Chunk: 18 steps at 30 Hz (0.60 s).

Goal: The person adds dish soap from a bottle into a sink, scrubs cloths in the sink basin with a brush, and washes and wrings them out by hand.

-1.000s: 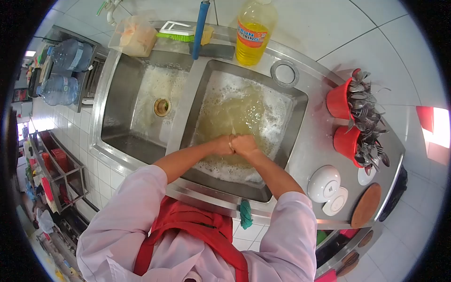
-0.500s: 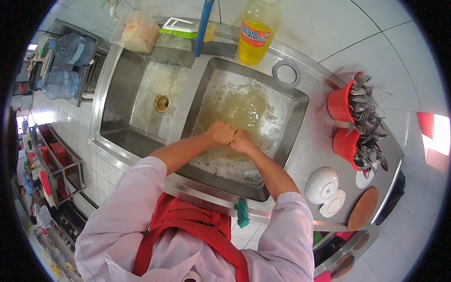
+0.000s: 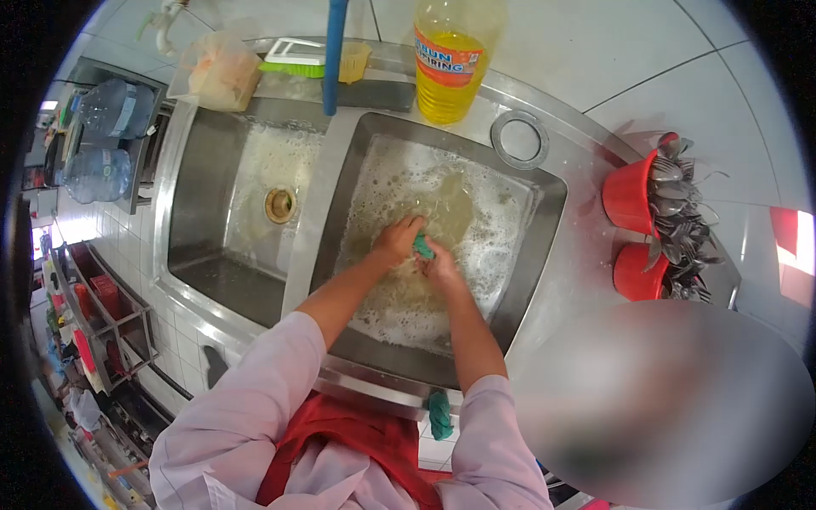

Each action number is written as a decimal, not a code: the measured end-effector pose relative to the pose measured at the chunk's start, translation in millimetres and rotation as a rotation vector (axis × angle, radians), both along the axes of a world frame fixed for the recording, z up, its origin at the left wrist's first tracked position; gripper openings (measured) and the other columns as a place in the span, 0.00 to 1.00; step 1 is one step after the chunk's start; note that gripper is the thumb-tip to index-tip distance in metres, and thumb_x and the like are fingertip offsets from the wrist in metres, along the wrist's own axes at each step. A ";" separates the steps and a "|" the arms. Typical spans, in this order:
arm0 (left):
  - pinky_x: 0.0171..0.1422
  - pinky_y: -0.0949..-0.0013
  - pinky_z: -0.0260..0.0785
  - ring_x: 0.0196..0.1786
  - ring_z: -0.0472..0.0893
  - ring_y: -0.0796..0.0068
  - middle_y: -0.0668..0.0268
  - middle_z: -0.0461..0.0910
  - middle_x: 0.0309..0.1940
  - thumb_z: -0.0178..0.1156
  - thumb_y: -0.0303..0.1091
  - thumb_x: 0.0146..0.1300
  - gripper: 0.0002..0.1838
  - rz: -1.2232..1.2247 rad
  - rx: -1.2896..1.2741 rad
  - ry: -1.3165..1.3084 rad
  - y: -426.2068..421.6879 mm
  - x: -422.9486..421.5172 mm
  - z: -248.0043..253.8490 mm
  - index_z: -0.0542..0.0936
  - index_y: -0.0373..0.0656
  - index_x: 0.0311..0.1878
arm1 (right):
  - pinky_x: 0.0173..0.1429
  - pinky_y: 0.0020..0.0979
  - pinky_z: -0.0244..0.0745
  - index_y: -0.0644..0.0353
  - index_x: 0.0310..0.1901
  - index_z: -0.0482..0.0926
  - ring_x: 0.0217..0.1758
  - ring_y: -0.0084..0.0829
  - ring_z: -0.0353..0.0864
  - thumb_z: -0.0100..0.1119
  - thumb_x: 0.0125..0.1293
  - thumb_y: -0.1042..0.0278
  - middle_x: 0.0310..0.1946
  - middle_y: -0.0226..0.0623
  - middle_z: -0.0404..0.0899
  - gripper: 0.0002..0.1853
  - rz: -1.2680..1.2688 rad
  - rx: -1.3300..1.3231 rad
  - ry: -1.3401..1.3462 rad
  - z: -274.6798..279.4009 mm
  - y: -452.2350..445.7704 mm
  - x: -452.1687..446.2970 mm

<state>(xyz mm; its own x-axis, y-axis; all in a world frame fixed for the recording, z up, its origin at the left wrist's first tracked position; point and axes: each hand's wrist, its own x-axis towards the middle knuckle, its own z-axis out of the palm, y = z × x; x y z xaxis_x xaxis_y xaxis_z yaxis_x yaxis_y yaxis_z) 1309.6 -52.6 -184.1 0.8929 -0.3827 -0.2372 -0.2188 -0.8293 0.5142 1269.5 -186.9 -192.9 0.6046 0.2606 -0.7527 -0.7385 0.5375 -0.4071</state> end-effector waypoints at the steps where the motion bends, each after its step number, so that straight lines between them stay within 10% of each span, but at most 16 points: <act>1: 0.54 0.55 0.71 0.52 0.78 0.53 0.54 0.78 0.47 0.63 0.31 0.54 0.19 0.117 0.003 0.098 -1.4 -4.9 -11.5 0.76 0.44 0.50 | 0.47 0.38 0.71 0.60 0.53 0.77 0.34 0.39 0.78 0.53 0.66 0.49 0.31 0.40 0.80 0.24 -0.055 -0.317 -0.017 -11.1 6.3 -2.2; 4: 0.55 0.54 0.72 0.51 0.79 0.53 0.51 0.80 0.47 0.63 0.39 0.57 0.20 0.014 0.122 0.614 -0.6 -13.6 -7.9 0.78 0.42 0.51 | 0.54 0.40 0.71 0.63 0.60 0.73 0.47 0.41 0.78 0.47 0.68 0.45 0.44 0.42 0.81 0.31 0.526 -0.923 -0.051 -170.7 -28.2 -42.2; 7: 0.61 0.55 0.68 0.57 0.77 0.53 0.46 0.76 0.55 0.56 0.43 0.64 0.23 0.365 -0.552 1.116 13.3 -73.3 -190.5 0.76 0.37 0.56 | 0.58 0.42 0.69 0.61 0.63 0.71 0.55 0.38 0.75 0.47 0.67 0.44 0.54 0.41 0.77 0.32 0.037 -0.559 0.191 -62.9 -1.6 -14.7; 11: 0.60 0.57 0.68 0.58 0.77 0.57 0.49 0.78 0.54 0.55 0.49 0.65 0.26 0.077 0.026 0.542 -11.6 -54.1 -40.0 0.76 0.37 0.57 | 0.55 0.40 0.73 0.63 0.56 0.76 0.51 0.38 0.76 0.53 0.66 0.47 0.48 0.40 0.79 0.27 0.040 -0.624 0.230 -59.9 2.7 -11.1; 14: 0.59 0.57 0.68 0.57 0.76 0.56 0.53 0.77 0.54 0.51 0.53 0.67 0.28 0.367 -0.228 0.896 2.9 -58.7 -30.4 0.74 0.39 0.59 | 0.56 0.42 0.73 0.62 0.55 0.77 0.54 0.41 0.76 0.53 0.66 0.49 0.50 0.41 0.79 0.25 0.322 -0.342 0.028 -81.6 -21.0 -12.2; 16: 0.60 0.57 0.68 0.57 0.74 0.57 0.56 0.77 0.53 0.48 0.54 0.67 0.28 1.330 -0.908 1.051 -0.8 -59.4 -64.9 0.74 0.42 0.60 | 0.55 0.42 0.74 0.63 0.54 0.77 0.52 0.43 0.78 0.53 0.66 0.52 0.52 0.43 0.79 0.24 0.257 -0.339 0.130 -92.8 -24.0 -11.5; 18: 0.62 0.57 0.66 0.58 0.74 0.58 0.56 0.77 0.53 0.49 0.53 0.66 0.28 1.354 -1.068 1.265 -4.5 -42.1 -10.3 0.75 0.41 0.59 | 0.58 0.44 0.72 0.64 0.52 0.78 0.54 0.48 0.77 0.52 0.65 0.53 0.52 0.50 0.79 0.23 0.523 -0.691 -0.058 -54.1 -14.7 -8.2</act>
<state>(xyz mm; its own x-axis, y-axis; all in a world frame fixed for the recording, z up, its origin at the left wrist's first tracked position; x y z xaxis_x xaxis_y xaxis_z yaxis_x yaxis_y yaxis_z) 1267.6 -57.0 -194.4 0.2371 -0.1656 -0.9573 0.8593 0.4954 0.1272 1261.3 -201.7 -247.1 0.5774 0.0118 -0.8164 -0.7894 -0.2473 -0.5619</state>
